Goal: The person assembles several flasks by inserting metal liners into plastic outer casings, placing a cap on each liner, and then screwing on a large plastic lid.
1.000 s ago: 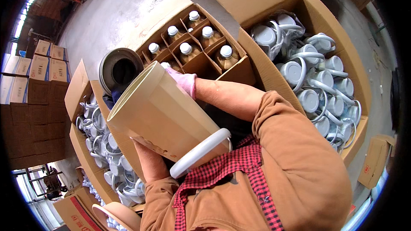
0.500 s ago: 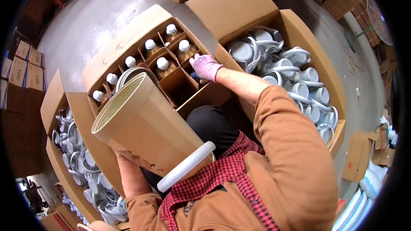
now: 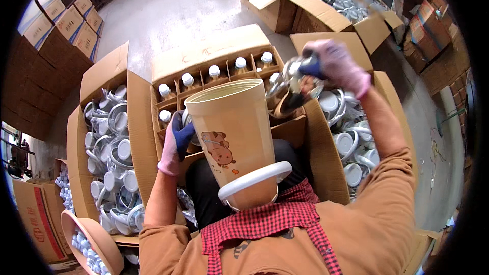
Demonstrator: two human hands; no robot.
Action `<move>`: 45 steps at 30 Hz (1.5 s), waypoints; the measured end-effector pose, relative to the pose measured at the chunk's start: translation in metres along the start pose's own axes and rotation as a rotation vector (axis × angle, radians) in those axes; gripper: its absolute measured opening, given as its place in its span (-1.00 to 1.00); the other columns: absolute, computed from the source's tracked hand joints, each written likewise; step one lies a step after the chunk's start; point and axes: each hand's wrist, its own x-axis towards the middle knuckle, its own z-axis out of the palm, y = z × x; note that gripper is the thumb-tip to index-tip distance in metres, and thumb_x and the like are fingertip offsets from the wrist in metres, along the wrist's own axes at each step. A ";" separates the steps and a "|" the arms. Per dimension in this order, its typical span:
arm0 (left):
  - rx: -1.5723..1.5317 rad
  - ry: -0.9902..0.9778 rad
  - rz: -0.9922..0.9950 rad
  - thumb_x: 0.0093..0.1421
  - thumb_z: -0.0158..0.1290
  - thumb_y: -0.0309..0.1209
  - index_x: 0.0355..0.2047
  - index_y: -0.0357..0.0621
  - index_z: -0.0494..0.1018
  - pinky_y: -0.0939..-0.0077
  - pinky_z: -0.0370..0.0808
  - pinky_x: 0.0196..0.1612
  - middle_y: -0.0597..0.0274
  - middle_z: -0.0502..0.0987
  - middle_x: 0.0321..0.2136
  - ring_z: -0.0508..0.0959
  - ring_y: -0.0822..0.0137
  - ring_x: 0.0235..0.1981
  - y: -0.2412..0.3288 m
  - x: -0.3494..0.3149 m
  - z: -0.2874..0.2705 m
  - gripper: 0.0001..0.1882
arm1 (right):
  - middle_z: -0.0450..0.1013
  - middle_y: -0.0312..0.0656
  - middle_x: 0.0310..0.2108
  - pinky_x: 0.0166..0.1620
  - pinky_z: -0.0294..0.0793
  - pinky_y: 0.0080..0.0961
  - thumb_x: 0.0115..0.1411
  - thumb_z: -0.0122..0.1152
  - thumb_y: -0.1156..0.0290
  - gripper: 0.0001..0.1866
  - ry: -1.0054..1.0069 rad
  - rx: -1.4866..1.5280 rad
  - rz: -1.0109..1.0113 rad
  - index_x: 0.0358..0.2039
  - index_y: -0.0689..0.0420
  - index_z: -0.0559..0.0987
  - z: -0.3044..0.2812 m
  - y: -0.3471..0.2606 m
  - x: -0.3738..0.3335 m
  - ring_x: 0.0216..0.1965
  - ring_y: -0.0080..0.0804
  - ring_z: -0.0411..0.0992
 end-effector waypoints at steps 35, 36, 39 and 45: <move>0.235 0.005 0.337 0.01 -0.02 -0.70 0.05 -0.34 0.28 0.47 0.34 0.07 0.11 0.43 -0.09 0.41 0.34 -0.04 0.111 0.022 0.013 -0.48 | 0.49 -0.16 -0.20 0.00 0.37 -0.55 -0.08 0.38 0.37 -0.59 -0.561 1.438 -0.309 -0.20 0.25 0.54 0.018 -0.090 0.066 -0.12 -0.45 0.42; 0.193 0.082 0.380 0.02 -0.04 -0.70 0.05 -0.34 0.28 0.47 0.33 0.08 0.11 0.43 -0.09 0.42 0.34 -0.04 0.108 0.025 0.012 -0.49 | 0.49 -0.16 -0.20 0.00 0.37 -0.55 -0.08 0.38 0.37 -0.59 -0.562 1.439 -0.309 -0.20 0.25 0.54 0.006 -0.095 0.067 -0.12 -0.45 0.42; 0.051 0.208 0.484 0.08 -0.01 -0.65 0.06 -0.33 0.27 0.46 0.31 0.09 0.13 0.42 -0.07 0.40 0.35 -0.01 0.106 0.030 0.008 -0.52 | 0.50 -0.25 -0.38 -0.19 0.42 -0.60 0.01 0.30 0.32 -0.68 -0.475 0.845 -0.375 -0.27 0.26 0.54 -0.006 -0.103 0.072 -0.35 -0.55 0.44; 0.228 0.053 0.787 0.00 0.03 -0.67 0.11 -0.18 0.22 0.39 0.32 0.10 0.14 0.39 -0.02 0.37 0.27 0.03 0.120 0.050 0.013 -0.39 | 0.52 -0.17 -0.30 -0.21 0.49 -0.53 0.26 -0.06 0.30 -0.70 0.404 1.456 -0.392 -0.13 0.16 0.53 0.042 -0.051 0.092 -0.28 -0.42 0.49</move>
